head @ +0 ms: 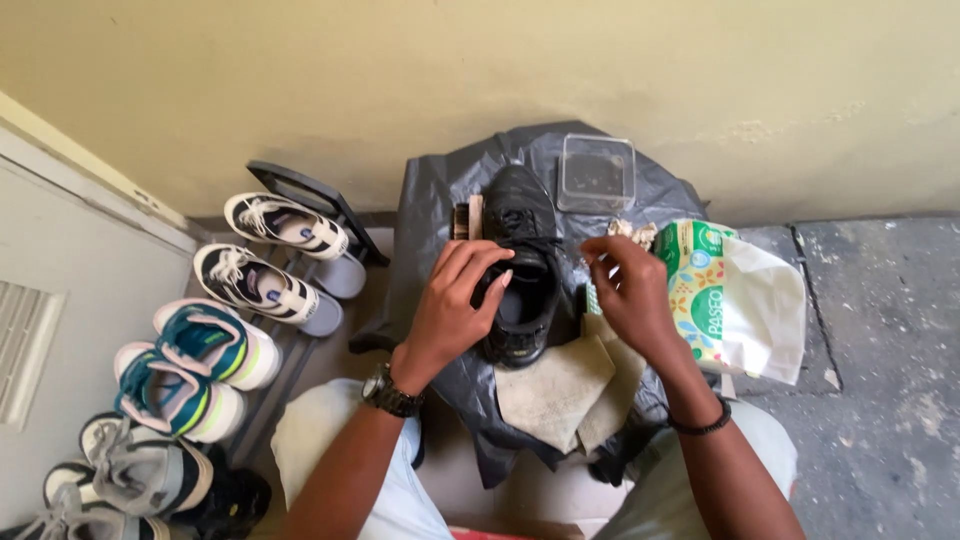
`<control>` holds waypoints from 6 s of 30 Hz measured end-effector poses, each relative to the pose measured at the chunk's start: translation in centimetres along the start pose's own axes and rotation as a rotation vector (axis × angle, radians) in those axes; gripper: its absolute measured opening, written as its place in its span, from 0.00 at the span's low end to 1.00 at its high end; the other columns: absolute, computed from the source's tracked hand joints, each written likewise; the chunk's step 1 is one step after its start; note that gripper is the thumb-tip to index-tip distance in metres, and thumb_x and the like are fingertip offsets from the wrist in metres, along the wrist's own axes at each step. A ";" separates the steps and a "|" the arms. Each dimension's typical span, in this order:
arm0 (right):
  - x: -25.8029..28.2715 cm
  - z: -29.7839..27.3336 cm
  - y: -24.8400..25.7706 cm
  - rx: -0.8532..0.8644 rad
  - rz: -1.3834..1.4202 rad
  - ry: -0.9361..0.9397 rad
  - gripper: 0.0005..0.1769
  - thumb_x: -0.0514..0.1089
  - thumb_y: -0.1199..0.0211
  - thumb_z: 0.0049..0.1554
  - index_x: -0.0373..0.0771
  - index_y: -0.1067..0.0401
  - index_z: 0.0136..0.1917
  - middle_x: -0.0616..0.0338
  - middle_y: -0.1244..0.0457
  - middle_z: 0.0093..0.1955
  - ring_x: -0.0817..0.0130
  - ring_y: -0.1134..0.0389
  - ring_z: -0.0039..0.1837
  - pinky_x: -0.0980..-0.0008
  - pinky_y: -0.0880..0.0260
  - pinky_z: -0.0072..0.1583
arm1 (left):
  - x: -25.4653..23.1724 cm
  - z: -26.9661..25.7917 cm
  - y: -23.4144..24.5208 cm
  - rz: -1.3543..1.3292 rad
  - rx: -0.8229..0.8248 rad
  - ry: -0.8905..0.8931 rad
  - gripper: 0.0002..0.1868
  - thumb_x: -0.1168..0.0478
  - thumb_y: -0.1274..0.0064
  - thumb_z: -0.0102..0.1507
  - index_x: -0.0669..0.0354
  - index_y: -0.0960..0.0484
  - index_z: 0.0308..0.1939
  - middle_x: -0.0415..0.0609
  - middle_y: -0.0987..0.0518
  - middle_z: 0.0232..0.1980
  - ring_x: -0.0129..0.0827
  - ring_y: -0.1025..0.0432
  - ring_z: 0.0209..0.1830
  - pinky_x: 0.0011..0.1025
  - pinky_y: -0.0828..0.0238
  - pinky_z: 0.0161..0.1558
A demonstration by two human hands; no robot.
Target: Cleaning a black sneaker using a cloth, a brush, and a small applicator tool to remove dirt and apply polish.
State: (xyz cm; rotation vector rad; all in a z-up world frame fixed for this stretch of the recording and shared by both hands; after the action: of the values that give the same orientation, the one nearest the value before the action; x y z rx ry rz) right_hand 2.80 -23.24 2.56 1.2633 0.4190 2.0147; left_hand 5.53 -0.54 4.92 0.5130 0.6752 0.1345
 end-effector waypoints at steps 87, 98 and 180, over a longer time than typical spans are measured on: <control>3.7 -4.0 -1.0 -0.357 0.127 0.091 0.17 0.44 0.44 0.66 0.36 0.23 0.63 0.58 0.32 0.31 0.64 0.35 0.29 0.66 0.33 0.37 | -1.9 -0.4 -2.8 -1.751 -0.643 1.287 0.09 0.66 0.41 0.60 0.63 0.17 0.44 0.54 0.16 0.45 0.38 0.22 0.48 0.36 0.28 0.59; 0.2 -1.5 -0.8 -0.225 0.954 -0.590 0.23 0.46 0.35 0.62 0.35 0.37 0.64 0.56 0.43 0.53 0.64 0.32 0.52 0.69 0.26 0.47 | -1.3 -1.6 -2.6 -1.873 -0.617 1.347 0.06 0.68 0.43 0.63 0.67 0.18 0.42 0.58 0.15 0.43 0.41 0.20 0.46 0.42 0.24 0.56; -2.3 -3.2 -4.0 0.575 -0.727 -0.388 0.23 0.53 0.38 0.58 0.41 0.43 0.58 0.46 0.32 0.52 0.42 0.30 0.58 0.41 0.29 0.57 | 2.8 -5.2 0.7 -1.887 -0.360 1.265 0.14 0.72 0.56 0.58 0.74 0.20 0.46 0.62 0.18 0.48 0.51 0.25 0.60 0.46 0.40 0.72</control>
State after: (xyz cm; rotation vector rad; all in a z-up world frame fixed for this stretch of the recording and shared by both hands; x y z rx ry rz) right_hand 2.19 -21.78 -2.81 1.5017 1.1254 1.0350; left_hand 4.53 3.01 0.25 -0.8159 2.0447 -1.2872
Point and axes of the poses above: each hand's wrist, its own z-axis towards the middle knuckle, its own y-axis out of the back of the hand, x = y × z, the point moved 5 cm from there along z, towards the middle knuckle
